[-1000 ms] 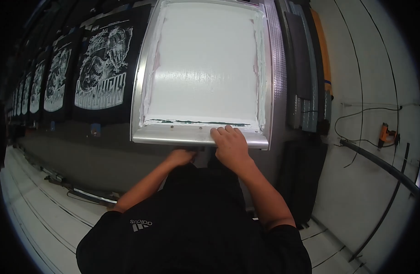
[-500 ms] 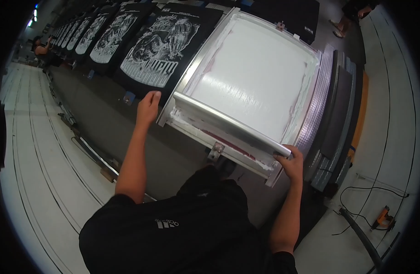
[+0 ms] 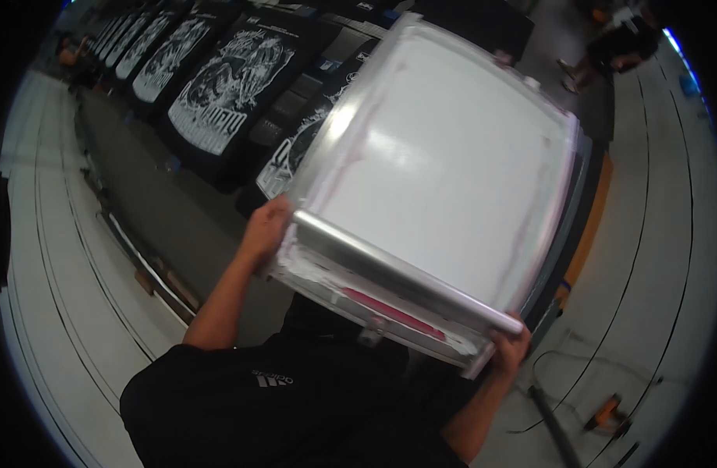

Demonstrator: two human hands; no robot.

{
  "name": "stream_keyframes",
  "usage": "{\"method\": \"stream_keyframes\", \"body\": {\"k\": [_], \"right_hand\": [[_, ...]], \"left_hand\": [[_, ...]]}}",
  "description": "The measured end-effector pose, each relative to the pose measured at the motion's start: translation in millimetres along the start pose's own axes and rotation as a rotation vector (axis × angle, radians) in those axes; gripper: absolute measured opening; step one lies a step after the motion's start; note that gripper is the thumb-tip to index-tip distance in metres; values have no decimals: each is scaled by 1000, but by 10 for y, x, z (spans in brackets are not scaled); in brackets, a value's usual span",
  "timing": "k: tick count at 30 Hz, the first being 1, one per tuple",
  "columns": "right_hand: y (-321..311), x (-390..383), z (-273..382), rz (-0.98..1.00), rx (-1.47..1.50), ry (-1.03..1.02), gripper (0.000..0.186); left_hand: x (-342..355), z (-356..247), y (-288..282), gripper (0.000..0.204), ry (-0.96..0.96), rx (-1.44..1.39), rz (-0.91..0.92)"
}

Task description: Manually screen printing white ink designs onto black t-shirts using a squeegee and frame.

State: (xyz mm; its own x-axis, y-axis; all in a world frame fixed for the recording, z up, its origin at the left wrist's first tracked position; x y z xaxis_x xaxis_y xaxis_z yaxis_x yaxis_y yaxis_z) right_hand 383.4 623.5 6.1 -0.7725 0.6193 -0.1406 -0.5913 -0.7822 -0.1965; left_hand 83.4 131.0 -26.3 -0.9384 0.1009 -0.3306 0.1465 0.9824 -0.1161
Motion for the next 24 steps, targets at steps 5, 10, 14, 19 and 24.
{"method": "stream_keyframes", "body": {"k": [5, 10, 14, 19, 24], "right_hand": [[-1760, 641, 340, -111, -117, -86, 59], [-2332, 1600, 869, 109, -193, -157, 56], [-2090, 2685, 1042, 43, -86, -148, 54], [-1462, 4565, 1702, 392, -110, -173, 31], [-1102, 6197, 2536, 531, -113, -197, 25]], "left_hand": [[-313, -216, 1779, 44, 150, -170, 59], [-378, -653, 2597, 51, 276, -297, 48], [153, -849, 2767, 39, 141, -179, -46], [1182, -1391, 3195, 46, 252, -339, -230], [1990, -2173, 3724, 47, 241, -312, -334]]}}
Point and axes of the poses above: each hand's wrist, its own x-axis towards the middle knuckle, its own y-axis out of the palm, z = x × y, the point moved 5 cm from there along x, towards the middle knuckle, and after that the axes turned 11 degrees about -x, right-handed, at the moved point
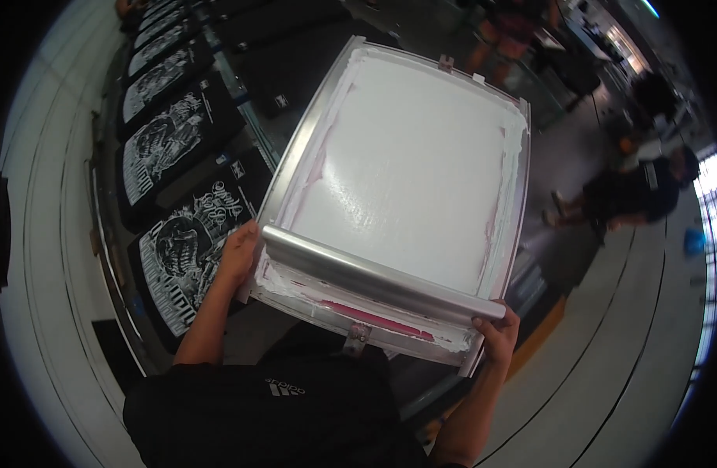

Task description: Manually screen printing white ink designs onto black t-shirts using a squeegee and frame.

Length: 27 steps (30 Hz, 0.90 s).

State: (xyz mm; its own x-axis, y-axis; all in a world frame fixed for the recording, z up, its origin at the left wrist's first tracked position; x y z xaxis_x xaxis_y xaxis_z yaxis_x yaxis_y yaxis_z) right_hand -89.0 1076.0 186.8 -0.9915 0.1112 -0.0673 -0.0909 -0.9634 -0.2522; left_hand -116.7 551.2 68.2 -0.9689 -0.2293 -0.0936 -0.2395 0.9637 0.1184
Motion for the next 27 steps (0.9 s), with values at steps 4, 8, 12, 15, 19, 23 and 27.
{"method": "stream_keyframes", "body": {"k": [4, 8, 12, 15, 19, 23, 27], "right_hand": [[-513, 1220, 198, 122, 18, -50, 29], [-896, 2551, 132, 305, -36, -110, 30], [-1368, 3925, 278, 423, -80, -135, 32], [-1521, 4679, 278, 531, -115, -173, 29], [-1530, 5914, 408, 677, -144, -224, 26], [-1597, 6607, 110, 709, -124, -292, 27], [-1689, 6948, -392, 712, -68, -273, 33]], "left_hand": [[378, -155, 679, 45, 25, -48, -125], [750, -83, 1366, 45, 33, 21, -281], [747, 47, 2389, 47, 109, -168, -467], [964, 59, 2951, 48, 76, -99, -615], [1413, 142, 3728, 50, 55, -95, -727], [1860, 416, 4099, 47, 155, -126, -753], [1712, 864, 4539, 44, 104, -308, -856]]}}
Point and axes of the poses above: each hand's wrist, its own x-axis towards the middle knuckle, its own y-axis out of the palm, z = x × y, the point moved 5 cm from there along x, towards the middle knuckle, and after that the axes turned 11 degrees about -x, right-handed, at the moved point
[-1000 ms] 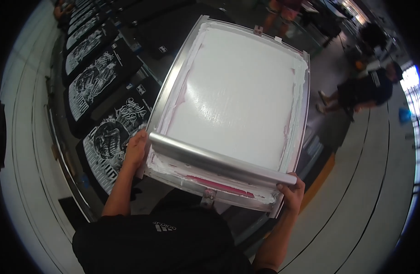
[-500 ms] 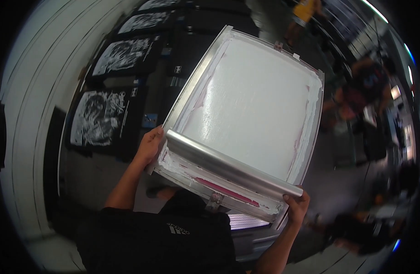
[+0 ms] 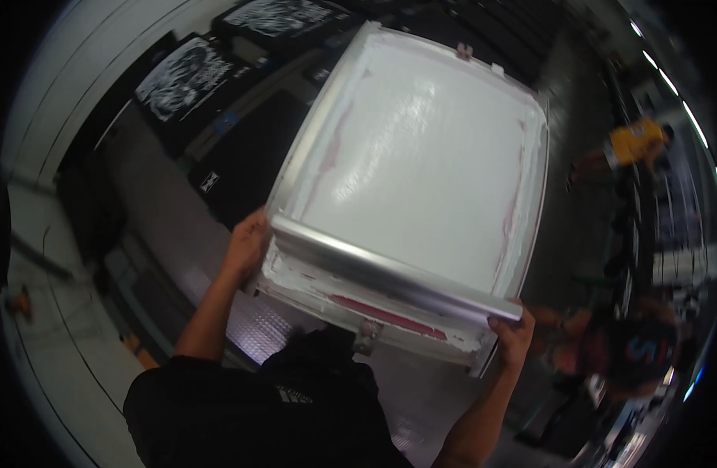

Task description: Manually screen printing white ink designs onto black t-shirts using a squeegee and frame.

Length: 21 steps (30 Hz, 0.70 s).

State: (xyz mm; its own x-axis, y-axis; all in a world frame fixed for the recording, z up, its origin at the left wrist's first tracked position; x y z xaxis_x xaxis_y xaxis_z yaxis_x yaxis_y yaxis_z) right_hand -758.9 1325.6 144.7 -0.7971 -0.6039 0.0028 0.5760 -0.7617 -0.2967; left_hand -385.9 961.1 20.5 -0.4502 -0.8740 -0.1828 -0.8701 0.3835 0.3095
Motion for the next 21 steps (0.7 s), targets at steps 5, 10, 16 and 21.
{"method": "stream_keyframes", "body": {"k": [5, 10, 16, 21], "right_hand": [[97, 118, -143, 270, 11, -58, 40], [243, 85, -492, 491, 100, 55, 39], [296, -286, -770, 899, -118, 1, 37], [699, -208, -681, 1044, -95, -50, 34]], "left_hand": [[-822, -42, -311, 46, 111, 246, -174], [-2181, 214, -455, 49, 131, 252, -351], [-4118, 799, -60, 44, 29, 63, -675], [-4502, 971, -21, 42, -14, 9, -882]]}}
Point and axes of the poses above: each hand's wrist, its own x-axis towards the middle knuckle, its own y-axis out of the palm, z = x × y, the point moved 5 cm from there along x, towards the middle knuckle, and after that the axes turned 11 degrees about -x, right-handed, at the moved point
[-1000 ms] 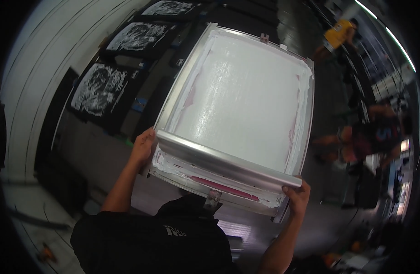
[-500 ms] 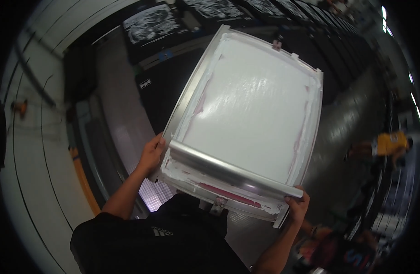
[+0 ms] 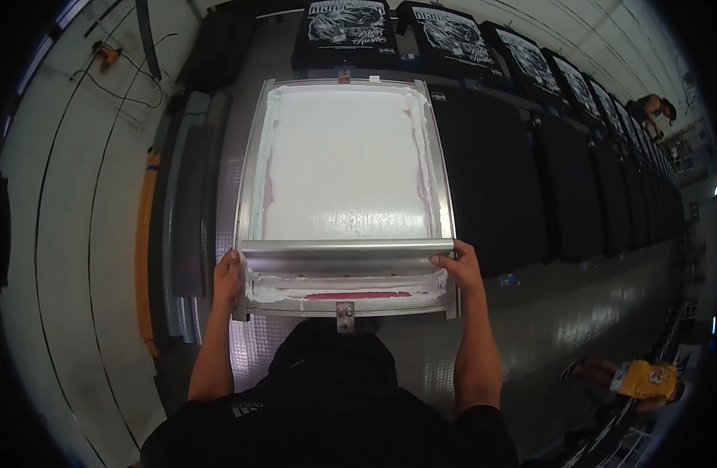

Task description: Manually screen printing white ink designs onto black t-shirts using a squeegee and frame.

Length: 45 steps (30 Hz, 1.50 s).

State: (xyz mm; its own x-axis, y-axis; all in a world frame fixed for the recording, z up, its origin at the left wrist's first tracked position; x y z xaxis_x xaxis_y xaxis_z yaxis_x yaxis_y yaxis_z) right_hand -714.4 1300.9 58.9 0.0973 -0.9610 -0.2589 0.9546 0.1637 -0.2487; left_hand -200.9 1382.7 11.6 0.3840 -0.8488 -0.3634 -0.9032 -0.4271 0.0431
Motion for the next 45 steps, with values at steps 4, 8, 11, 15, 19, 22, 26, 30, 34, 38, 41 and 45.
{"method": "stream_keyframes", "body": {"k": [4, 8, 11, 15, 19, 22, 26, 30, 34, 38, 41, 45], "right_hand": [[14, 220, -31, 47, 35, -4, 31], [12, 224, -39, 37, 43, -49, 30], [14, 259, -47, 54, 28, -46, 30], [-56, 401, -161, 1, -63, 5, 30], [-14, 486, -263, 95, 25, -42, 33], [-15, 501, -276, 61, 28, -59, 33], [45, 425, -285, 92, 15, -13, 32], [44, 387, -370, 64, 19, 13, 32], [69, 405, -400, 65, 21, 13, 34], [109, 358, -136, 132, -37, 108, 31], [134, 228, 351, 174, -736, -75, 30], [521, -88, 673, 172, -1362, -307, 23]], "left_hand": [[119, 50, 33, 43, -21, -48, -31], [166, 85, -29, 46, -34, 16, -51], [222, 143, -58, 50, -33, -12, -22], [302, 328, -199, 51, -111, 228, -257], [325, 462, -156, 56, -79, -11, -144], [355, 421, -52, 56, -3, -97, -41], [339, 318, -62, 50, -28, -53, -93], [377, 368, -80, 59, -51, -92, -41], [444, 473, -150, 59, -69, -23, -51], [392, 198, -147, 62, 28, 361, -149], [216, -439, -86, 59, 314, 435, -62], [-128, -917, 525, 46, 628, 896, 468]]}}
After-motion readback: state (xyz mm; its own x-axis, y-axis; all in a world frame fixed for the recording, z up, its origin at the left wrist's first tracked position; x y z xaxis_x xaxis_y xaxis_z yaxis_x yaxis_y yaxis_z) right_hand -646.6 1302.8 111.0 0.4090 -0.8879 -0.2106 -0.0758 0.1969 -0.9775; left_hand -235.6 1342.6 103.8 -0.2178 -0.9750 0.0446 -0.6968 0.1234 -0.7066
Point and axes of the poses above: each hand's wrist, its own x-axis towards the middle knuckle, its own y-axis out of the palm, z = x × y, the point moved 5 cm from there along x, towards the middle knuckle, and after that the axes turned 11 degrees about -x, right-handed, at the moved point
